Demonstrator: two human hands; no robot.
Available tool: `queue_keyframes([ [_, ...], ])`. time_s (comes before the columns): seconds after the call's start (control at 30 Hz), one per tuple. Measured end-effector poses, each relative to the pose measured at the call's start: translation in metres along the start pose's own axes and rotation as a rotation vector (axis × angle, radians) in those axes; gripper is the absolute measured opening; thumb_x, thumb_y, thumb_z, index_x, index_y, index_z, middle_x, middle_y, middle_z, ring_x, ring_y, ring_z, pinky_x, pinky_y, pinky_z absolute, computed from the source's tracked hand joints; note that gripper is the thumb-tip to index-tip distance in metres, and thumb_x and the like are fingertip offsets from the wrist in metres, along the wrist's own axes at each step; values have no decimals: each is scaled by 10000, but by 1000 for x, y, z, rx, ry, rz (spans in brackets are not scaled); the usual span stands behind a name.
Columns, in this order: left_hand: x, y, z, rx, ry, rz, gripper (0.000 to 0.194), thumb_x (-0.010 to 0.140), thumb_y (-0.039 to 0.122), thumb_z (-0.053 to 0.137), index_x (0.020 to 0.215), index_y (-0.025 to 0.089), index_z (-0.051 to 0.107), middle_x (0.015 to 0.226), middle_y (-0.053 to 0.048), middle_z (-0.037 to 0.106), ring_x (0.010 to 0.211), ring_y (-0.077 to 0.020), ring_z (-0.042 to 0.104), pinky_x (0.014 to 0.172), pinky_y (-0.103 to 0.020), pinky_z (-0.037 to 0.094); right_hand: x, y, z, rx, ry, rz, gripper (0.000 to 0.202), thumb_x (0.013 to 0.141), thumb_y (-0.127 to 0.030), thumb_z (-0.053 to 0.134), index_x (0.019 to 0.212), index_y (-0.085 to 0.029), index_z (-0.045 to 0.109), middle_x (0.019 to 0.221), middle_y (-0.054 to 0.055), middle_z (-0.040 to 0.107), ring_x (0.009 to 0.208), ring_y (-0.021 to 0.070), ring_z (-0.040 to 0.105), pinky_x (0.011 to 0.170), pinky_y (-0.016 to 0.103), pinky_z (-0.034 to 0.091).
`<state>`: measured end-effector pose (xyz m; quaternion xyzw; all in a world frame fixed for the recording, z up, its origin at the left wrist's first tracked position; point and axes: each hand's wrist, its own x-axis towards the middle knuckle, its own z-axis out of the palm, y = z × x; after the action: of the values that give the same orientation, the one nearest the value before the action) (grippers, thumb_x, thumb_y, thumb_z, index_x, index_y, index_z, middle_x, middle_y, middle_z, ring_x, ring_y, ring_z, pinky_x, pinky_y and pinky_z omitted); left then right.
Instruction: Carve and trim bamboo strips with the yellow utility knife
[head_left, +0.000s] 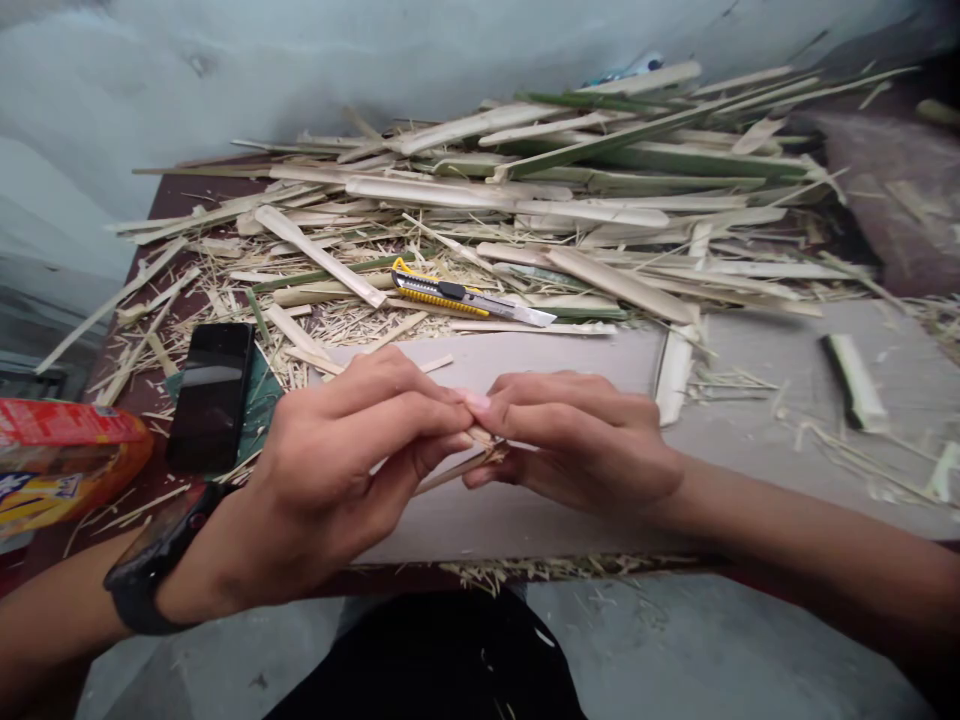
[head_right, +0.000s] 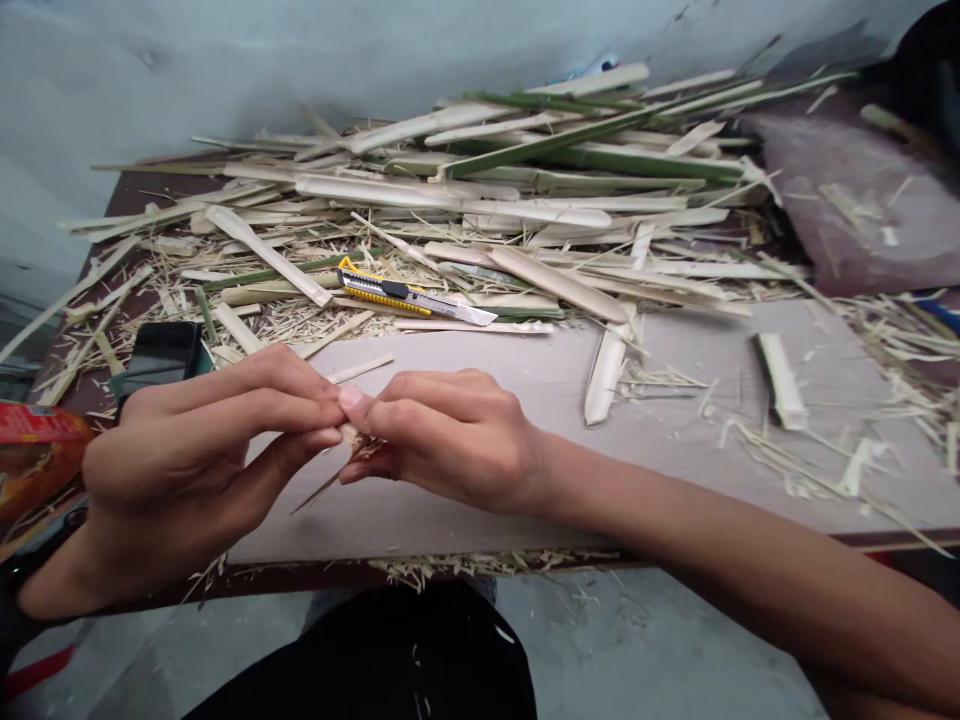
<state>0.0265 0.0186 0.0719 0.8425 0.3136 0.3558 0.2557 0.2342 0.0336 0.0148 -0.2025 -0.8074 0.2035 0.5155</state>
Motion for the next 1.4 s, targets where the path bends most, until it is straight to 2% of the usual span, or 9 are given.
queue_keyframes([
  [0.07, 0, 1, -3, 34, -35, 19, 118, 955, 122, 653, 1066, 161, 653, 1013, -64, 724, 934, -148, 663, 857, -304, 567, -2, 0, 0, 6, -1, 15, 284, 827, -174, 797, 1042, -149, 614, 807, 2, 664, 705, 74, 642, 652, 183, 553],
  [0.23, -5, 2, -6, 133, -106, 47, 331, 894, 181, 754, 1197, 153, 623, 1112, -85, 700, 1036, -183, 652, 932, -321, 561, -6, 2, -1, -12, -7, 13, 185, 867, -171, 752, 1004, -183, 628, 813, 3, 664, 686, 80, 613, 600, 188, 529],
  [0.5, -8, 5, 2, 235, -70, 43, 266, 884, 17, 697, 1141, 80, 669, 1076, -95, 697, 1007, -167, 633, 910, -311, 535, -8, 6, 1, 12, 10, 10, 205, 841, -122, 763, 975, -164, 613, 812, -7, 634, 711, 77, 601, 602, 189, 495],
  [0.6, -10, 7, 3, 262, -68, 42, 235, 885, -3, 682, 1108, 70, 678, 1042, -90, 699, 959, -164, 623, 856, -309, 529, -3, 5, -5, 22, -70, 10, 250, 804, -93, 792, 953, -145, 598, 786, -7, 623, 675, 73, 582, 583, 192, 462],
  [0.7, -13, 7, 3, 251, -91, 38, 221, 897, 5, 673, 1108, 70, 673, 1046, -95, 691, 969, -178, 616, 865, -330, 522, 1, 6, -11, 26, -172, -10, 227, 843, -133, 771, 955, -151, 575, 761, -15, 595, 662, 71, 550, 587, 202, 439],
  [0.8, -15, 6, 4, 239, -98, 32, 145, 918, 23, 656, 1055, 67, 669, 1014, -96, 682, 950, -174, 614, 853, -321, 518, 4, 7, -15, -8, -207, -42, 202, 883, -134, 731, 966, -159, 549, 741, -25, 574, 668, 72, 528, 590, 206, 416],
  [0.97, -15, 6, 5, 203, -113, 14, 73, 957, 55, 605, 1001, 79, 658, 907, -73, 662, 832, -155, 588, 740, -313, 481, 3, 7, -16, 24, -262, -56, 128, 953, -134, 641, 984, -160, 520, 777, 13, 653, 690, 79, 584, 621, 211, 455],
  [1.17, -15, 7, 4, 176, -172, -2, 93, 984, 85, 571, 1007, 107, 658, 901, -51, 639, 834, -150, 560, 752, -315, 450, -1, 8, -13, 25, -245, -52, 139, 956, -168, 652, 945, -173, 513, 744, -12, 622, 659, 68, 551, 604, 199, 431],
  [1.4, -13, 9, 6, 165, -186, 2, 127, 985, 55, 546, 948, 77, 665, 880, -67, 647, 834, -152, 555, 761, -323, 445, 0, 5, -15, 105, -313, -13, 145, 982, -133, 589, 891, -181, 487, 721, -42, 549, 645, 61, 464, 598, 201, 382],
])
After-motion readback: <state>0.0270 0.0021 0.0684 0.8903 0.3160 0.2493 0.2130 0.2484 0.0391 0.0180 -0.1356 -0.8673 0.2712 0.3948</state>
